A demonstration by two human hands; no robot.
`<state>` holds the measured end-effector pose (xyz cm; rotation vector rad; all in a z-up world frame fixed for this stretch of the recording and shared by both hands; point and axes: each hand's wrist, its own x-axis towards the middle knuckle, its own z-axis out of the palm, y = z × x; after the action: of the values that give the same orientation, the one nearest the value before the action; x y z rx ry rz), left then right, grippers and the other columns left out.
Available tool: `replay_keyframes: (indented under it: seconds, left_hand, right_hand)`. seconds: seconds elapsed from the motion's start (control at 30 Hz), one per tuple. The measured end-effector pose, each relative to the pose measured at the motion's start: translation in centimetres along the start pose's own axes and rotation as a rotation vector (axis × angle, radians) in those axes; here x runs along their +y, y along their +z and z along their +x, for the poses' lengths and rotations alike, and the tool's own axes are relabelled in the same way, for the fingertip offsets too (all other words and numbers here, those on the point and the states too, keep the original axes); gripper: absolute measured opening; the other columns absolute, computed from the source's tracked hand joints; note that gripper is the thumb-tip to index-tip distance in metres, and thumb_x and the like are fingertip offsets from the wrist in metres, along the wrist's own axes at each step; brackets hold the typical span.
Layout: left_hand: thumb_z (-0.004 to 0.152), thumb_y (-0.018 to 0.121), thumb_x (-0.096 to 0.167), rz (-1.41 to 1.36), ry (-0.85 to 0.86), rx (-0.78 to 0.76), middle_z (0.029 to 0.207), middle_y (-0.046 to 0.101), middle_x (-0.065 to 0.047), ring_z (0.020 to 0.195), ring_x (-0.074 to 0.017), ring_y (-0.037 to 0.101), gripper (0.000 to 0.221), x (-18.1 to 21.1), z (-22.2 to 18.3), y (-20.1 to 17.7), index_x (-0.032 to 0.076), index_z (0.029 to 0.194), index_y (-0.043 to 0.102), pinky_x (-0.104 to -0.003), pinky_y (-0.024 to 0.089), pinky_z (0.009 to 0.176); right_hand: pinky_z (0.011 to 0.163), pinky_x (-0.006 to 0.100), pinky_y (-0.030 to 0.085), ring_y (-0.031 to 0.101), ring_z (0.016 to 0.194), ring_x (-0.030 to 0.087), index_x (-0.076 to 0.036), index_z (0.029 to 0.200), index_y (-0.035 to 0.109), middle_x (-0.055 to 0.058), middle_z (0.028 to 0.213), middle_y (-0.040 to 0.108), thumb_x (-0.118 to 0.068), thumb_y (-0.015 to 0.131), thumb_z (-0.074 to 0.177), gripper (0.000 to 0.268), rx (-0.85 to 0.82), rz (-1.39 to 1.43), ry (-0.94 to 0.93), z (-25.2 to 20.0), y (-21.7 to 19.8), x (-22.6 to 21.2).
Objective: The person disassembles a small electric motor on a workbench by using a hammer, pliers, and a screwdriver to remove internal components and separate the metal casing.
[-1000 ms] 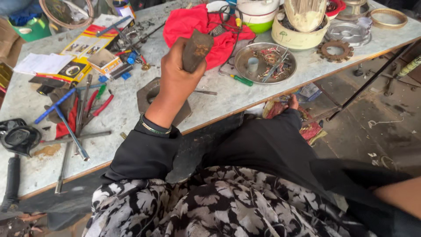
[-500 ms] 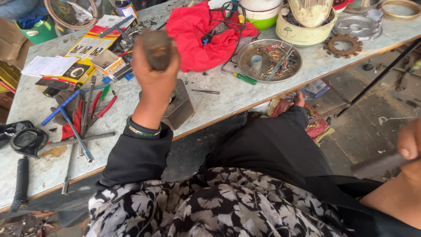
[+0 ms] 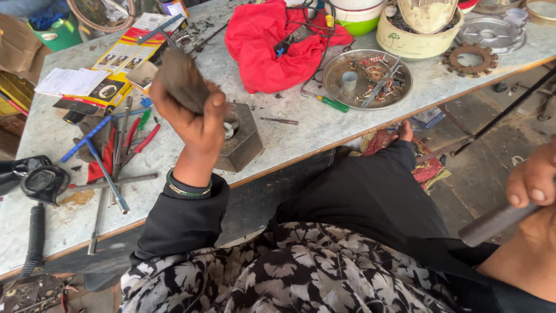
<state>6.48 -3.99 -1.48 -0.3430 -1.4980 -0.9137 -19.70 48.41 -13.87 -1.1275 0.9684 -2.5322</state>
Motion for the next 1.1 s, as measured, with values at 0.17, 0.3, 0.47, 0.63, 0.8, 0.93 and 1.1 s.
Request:
replay_keyframes:
  seconds: [0.17,0.3,0.47,0.63,0.8,0.93,1.1]
  left_hand:
    - [0.1,0.084,0.006,0.169,0.141,-0.003,0.127,0.053,-0.008,0.098,-0.0164,0.06,0.079,-1.7,-0.5,-0.2,0.02,0.155,0.029,-0.031,0.054,0.086]
    - [0.101,0.083,-0.001,0.142,0.143,-0.07,0.123,0.057,-0.008,0.095,-0.0153,0.062,0.079,-2.1,0.0,0.0,0.02,0.155,0.029,-0.03,0.056,0.084]
    - [0.101,0.085,-0.001,0.165,0.112,-0.102,0.123,0.058,-0.009,0.096,-0.0139,0.064,0.076,-1.4,0.8,1.1,0.018,0.15,0.031,-0.028,0.056,0.085]
    - [0.107,0.078,0.022,0.403,0.084,-0.226,0.133,0.055,-0.016,0.119,-0.0242,0.06,0.062,1.0,1.1,2.2,0.005,0.149,0.035,-0.034,0.05,0.107]
    - [0.112,0.066,0.037,0.368,0.013,-0.315,0.134,0.059,-0.015,0.12,-0.0234,0.064,0.059,1.4,1.3,2.6,0.001,0.151,0.039,-0.035,0.052,0.106]
    - [0.111,0.07,0.037,0.381,0.06,-0.329,0.13,0.062,-0.015,0.117,-0.0242,0.066,0.061,0.9,1.2,2.6,0.002,0.152,0.04,-0.035,0.054,0.102]
    - [0.11,0.071,0.035,0.372,0.064,-0.338,0.128,0.063,-0.016,0.114,-0.024,0.068,0.06,0.5,1.4,2.7,0.001,0.151,0.042,-0.034,0.055,0.1]
  right_hand:
    - [0.057,0.028,0.046,0.053,0.057,0.012,-0.005,0.101,0.055,0.004,0.073,0.053,-0.019,0.054,0.124,0.027,0.031,0.013,0.035,0.9,5.4,0.2]
    - [0.054,0.027,0.05,0.056,0.051,0.013,-0.008,0.102,0.057,0.004,0.067,0.056,-0.023,0.054,0.121,0.024,-0.007,0.04,0.073,1.5,6.8,0.1]
    - [0.057,0.03,0.047,0.054,0.059,0.016,-0.008,0.101,0.054,0.004,0.073,0.05,-0.025,0.048,0.12,0.027,0.061,-0.006,0.102,0.7,4.0,0.7]
    - [0.053,0.028,0.043,0.051,0.053,0.013,-0.011,0.095,0.051,0.004,0.068,0.051,-0.035,0.051,0.127,0.039,0.107,-0.085,0.109,1.0,5.8,0.8]
    - [0.055,0.03,0.039,0.046,0.057,0.014,-0.007,0.094,0.046,0.004,0.078,0.048,-0.029,0.046,0.128,0.041,0.172,-0.131,0.033,0.6,9.9,0.5]
    - [0.055,0.03,0.036,0.042,0.057,0.013,-0.005,0.093,0.043,0.003,0.078,0.045,-0.028,0.044,0.132,0.045,0.206,-0.194,0.015,0.7,12.3,0.0]
    - [0.054,0.03,0.035,0.04,0.055,0.012,-0.006,0.092,0.042,0.002,0.078,0.044,-0.03,0.044,0.131,0.046,0.248,-0.245,0.039,1.3,14.4,-0.5]
